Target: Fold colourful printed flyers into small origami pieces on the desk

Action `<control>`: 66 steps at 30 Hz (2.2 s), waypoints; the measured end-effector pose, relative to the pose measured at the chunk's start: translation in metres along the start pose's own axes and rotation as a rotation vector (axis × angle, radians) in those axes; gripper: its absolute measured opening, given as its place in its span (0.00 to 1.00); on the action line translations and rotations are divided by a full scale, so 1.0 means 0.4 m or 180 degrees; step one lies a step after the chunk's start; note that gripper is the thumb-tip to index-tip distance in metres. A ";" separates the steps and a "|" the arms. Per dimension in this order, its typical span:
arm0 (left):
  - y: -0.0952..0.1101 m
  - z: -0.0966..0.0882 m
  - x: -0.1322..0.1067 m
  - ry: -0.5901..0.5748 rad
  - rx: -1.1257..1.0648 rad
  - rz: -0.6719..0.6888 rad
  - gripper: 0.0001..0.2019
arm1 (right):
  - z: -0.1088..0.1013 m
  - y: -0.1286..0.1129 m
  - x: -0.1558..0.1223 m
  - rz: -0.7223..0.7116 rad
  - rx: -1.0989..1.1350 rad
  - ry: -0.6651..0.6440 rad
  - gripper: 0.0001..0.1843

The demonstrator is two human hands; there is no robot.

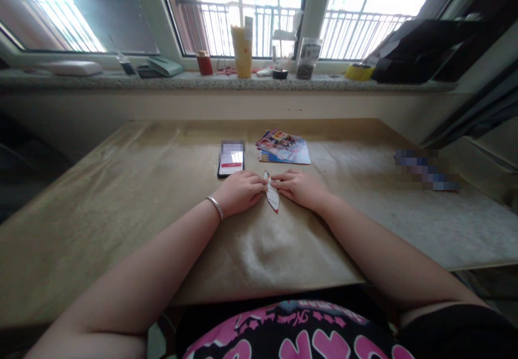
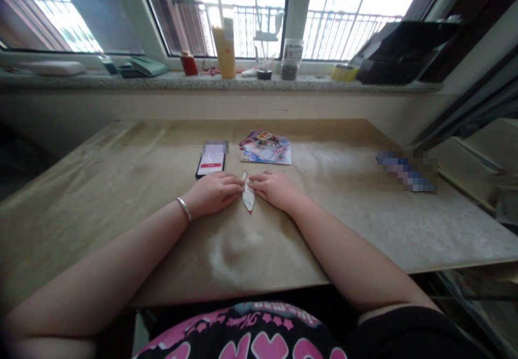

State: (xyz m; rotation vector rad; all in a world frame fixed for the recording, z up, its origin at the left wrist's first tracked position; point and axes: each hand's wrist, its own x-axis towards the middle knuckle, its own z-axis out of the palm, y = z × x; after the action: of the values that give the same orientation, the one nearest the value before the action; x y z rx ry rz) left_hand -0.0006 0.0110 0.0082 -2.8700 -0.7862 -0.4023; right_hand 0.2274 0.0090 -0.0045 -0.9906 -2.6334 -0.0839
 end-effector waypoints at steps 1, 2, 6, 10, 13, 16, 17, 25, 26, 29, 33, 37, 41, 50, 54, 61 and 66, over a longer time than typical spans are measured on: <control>-0.003 -0.002 -0.001 -0.0005 0.0012 -0.0012 0.12 | 0.002 -0.002 0.002 -0.0012 -0.0042 0.0029 0.15; -0.006 -0.003 -0.002 -0.0017 0.0012 -0.0029 0.12 | 0.002 -0.005 0.004 -0.0035 -0.0085 0.0056 0.15; -0.012 -0.006 -0.003 -0.0104 -0.0078 -0.0115 0.11 | -0.004 -0.014 0.011 -0.0266 -0.0250 0.0106 0.15; -0.016 -0.004 -0.003 -0.0120 -0.0253 -0.0193 0.10 | -0.012 -0.014 0.014 -0.0474 -0.0399 -0.0004 0.14; -0.017 -0.001 -0.002 -0.0105 -0.0365 -0.0211 0.10 | -0.016 -0.013 0.015 -0.0544 -0.0474 -0.0089 0.13; -0.015 0.001 -0.002 -0.0127 -0.0456 -0.0243 0.10 | -0.019 -0.016 0.015 -0.0561 -0.0590 -0.0118 0.12; -0.013 0.002 -0.001 -0.0136 -0.0480 -0.0257 0.09 | -0.020 -0.016 0.016 -0.0551 -0.0628 -0.0118 0.12; -0.006 0.004 -0.002 -0.0149 -0.0474 -0.0298 0.09 | -0.014 -0.013 0.016 -0.0561 -0.0553 -0.0128 0.12; -0.004 0.002 -0.001 -0.0167 -0.0453 -0.0313 0.09 | -0.012 -0.012 0.015 -0.0527 -0.0493 -0.0101 0.12; 0.004 -0.003 0.002 -0.0215 -0.0374 -0.0364 0.09 | -0.004 -0.010 0.013 -0.0309 -0.0221 0.0062 0.11; 0.014 -0.008 0.004 -0.0224 -0.0311 -0.0388 0.09 | 0.005 -0.010 0.011 0.0030 0.0190 0.0287 0.09; 0.016 -0.009 0.003 -0.0187 -0.0245 -0.0418 0.09 | 0.015 -0.009 0.016 0.0289 0.0668 0.0466 0.08; 0.013 -0.009 0.004 -0.0153 -0.0104 -0.0343 0.10 | 0.021 -0.009 0.019 0.0339 0.0873 0.0522 0.08; 0.022 0.001 0.020 -0.0213 0.0567 -0.0316 0.09 | 0.014 -0.018 0.017 0.0228 0.0684 0.0486 0.07; 0.029 0.002 0.026 -0.0193 0.0615 -0.0429 0.07 | 0.006 -0.028 0.019 0.0317 0.0357 0.0304 0.07; 0.027 0.006 0.028 -0.0119 0.0554 -0.0504 0.06 | -0.010 -0.043 0.026 0.0141 -0.0158 0.0190 0.07; 0.030 0.008 0.027 -0.0059 0.0569 -0.0467 0.06 | -0.009 -0.054 0.029 0.0214 -0.0172 0.0130 0.06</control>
State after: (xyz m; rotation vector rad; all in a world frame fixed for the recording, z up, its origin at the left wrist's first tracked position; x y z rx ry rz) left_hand 0.0154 0.0066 0.0075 -2.6641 -0.9864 -0.3051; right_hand 0.2063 -0.0006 0.0041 -1.0825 -2.5707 -0.1585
